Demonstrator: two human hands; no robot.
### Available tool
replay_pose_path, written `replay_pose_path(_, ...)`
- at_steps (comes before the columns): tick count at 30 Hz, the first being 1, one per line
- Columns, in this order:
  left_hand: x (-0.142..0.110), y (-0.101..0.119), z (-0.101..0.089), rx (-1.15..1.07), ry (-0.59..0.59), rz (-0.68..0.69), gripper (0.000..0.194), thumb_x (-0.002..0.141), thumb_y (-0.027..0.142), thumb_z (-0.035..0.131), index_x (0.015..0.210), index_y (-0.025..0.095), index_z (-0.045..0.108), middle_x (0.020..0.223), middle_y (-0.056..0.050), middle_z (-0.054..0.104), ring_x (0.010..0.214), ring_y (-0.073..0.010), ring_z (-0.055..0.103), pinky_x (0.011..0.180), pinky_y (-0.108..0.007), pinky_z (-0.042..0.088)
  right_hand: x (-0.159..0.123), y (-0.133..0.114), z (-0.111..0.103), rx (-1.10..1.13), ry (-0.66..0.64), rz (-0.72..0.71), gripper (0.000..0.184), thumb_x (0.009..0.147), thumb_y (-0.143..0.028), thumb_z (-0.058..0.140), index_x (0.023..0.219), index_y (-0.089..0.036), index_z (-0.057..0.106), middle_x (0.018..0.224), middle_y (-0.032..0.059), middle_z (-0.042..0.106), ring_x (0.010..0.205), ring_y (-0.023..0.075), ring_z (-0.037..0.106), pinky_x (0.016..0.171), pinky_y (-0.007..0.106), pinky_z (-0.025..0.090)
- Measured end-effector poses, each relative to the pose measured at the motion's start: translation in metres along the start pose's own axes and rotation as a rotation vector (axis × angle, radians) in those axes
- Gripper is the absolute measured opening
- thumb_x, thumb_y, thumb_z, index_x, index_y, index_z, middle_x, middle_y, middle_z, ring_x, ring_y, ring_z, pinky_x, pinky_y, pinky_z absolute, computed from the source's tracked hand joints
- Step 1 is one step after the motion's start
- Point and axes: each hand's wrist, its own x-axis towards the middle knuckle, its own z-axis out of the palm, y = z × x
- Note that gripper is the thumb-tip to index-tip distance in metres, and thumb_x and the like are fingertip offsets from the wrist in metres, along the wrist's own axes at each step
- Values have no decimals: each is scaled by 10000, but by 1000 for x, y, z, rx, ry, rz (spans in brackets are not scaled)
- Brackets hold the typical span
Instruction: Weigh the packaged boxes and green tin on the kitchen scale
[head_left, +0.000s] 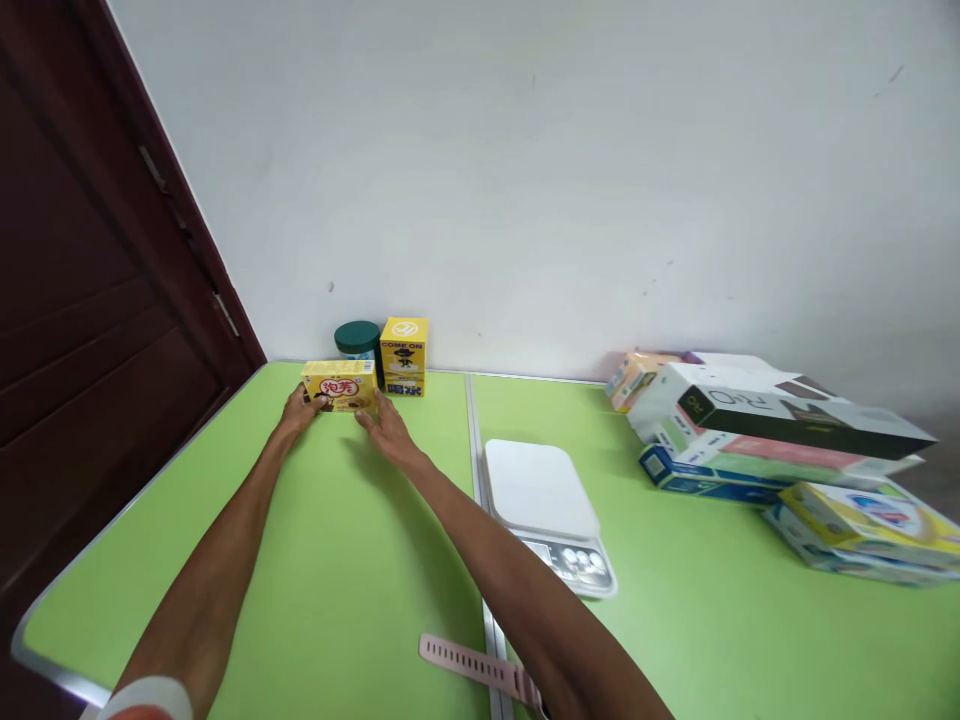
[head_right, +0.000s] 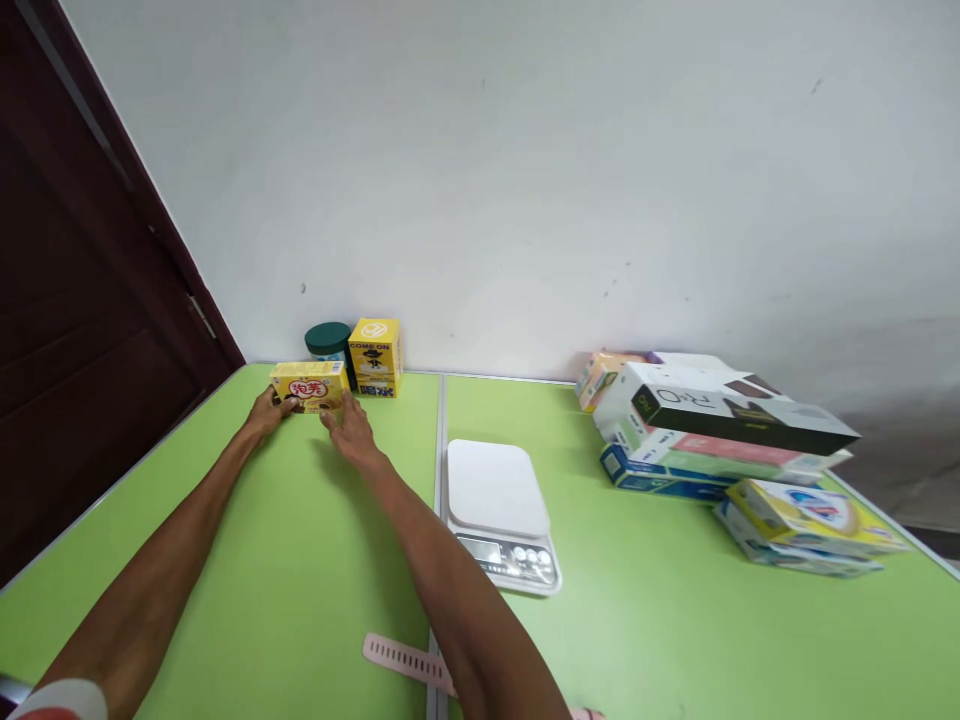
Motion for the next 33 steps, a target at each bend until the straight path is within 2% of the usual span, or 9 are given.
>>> replay_pose_path(6, 8, 3, 8, 34, 34, -13, 475, 680, 283, 796, 1117, 171, 645, 1137, -126, 768, 1061, -284, 737, 1001, -465, 583, 2, -7, -5, -6, -27, 26, 819, 959, -468, 583, 1641, -114, 301, 1696, 162, 354, 1599, 313, 272, 1300, 476, 241)
replay_pose_path(10, -8, 13, 4, 86, 74, -44, 627, 703, 276, 814, 1267, 169, 560, 1344, -184, 665, 1198, -309, 691, 1014, -478, 576, -26, -16, -23, -19, -53, 34, 822, 945, -441, 608, 1631, -97, 312, 1671, 214, 369, 1569, 360, 323, 1263, 535, 304)
replay_pose_path(14, -40, 27, 2, 203, 205, -18, 791, 733, 322, 822, 1411, 168, 446, 1498, -218, 484, 1318, -336, 610, 1028, -492, 571, -90, -24, -72, 42, -55, -118, 638, 956, -447, 603, 1528, -182, 499, 1524, 180, 543, 1306, 322, 620, 1040, 479, 550)
replay_pose_path(18, -80, 58, 23, 283, 238, 162, 766, 787, 371, 776, 1438, 155, 434, 1494, -210, 461, 1273, -322, 629, 1010, -497, 587, -172, -26, -147, 29, 219, -234, 396, 1003, -451, 545, 1317, -245, 670, 1311, 103, 702, 1125, 253, 700, 867, 392, 606)
replay_pose_path(22, -129, 112, 80, 214, 7, 341, 667, 826, 409, 733, 1401, 183, 480, 1443, -181, 535, 1241, -324, 642, 989, -499, 587, -246, -4, -236, -124, 770, -212, 313, 1014, -453, 534, 1136, -232, 718, 1150, 101, 749, 1056, 260, 697, 881, 407, 584)
replay_pose_path(25, -176, 151, 141, 162, -187, 448, 627, 857, 451, 717, 1390, 203, 501, 1408, -165, 580, 1239, -318, 636, 970, -475, 580, -289, 37, -300, -244, 1183, -113, 359, 1008, -481, 499, 1118, -205, 701, 1170, 128, 726, 1085, 287, 674, 959, 458, 544)
replay_pose_path(27, -209, 170, 184, 120, -346, 480, 607, 880, 439, 704, 1401, 208, 494, 1405, -166, 589, 1230, -304, 636, 961, -463, 572, -309, 70, -336, -281, 1372, -14, 425, 1004, -508, 447, 1155, -185, 678, 1197, 150, 702, 1135, 305, 647, 1023, 506, 502)
replay_pose_path(29, -240, 183, 228, 79, -514, 483, 596, 891, 400, 701, 1414, 211, 487, 1421, -174, 585, 1221, -293, 635, 950, -456, 568, -318, 100, -366, -256, 1441, 79, 546, 974, -585, 425, 1224, -154, 648, 1250, 188, 669, 1173, 325, 619, 1019, 531, 498)
replay_pose_path(33, -287, 194, 318, 56, -801, 458, 580, 896, 357, 720, 1418, 234, 501, 1448, -178, 572, 1223, -285, 627, 949, -449, 554, -314, 142, -405, -128, 1395, 176, 849, 887, -751, 412, 1360, -70, 589, 1373, 275, 594, 1240, 367, 581, 1035, 555, 489)
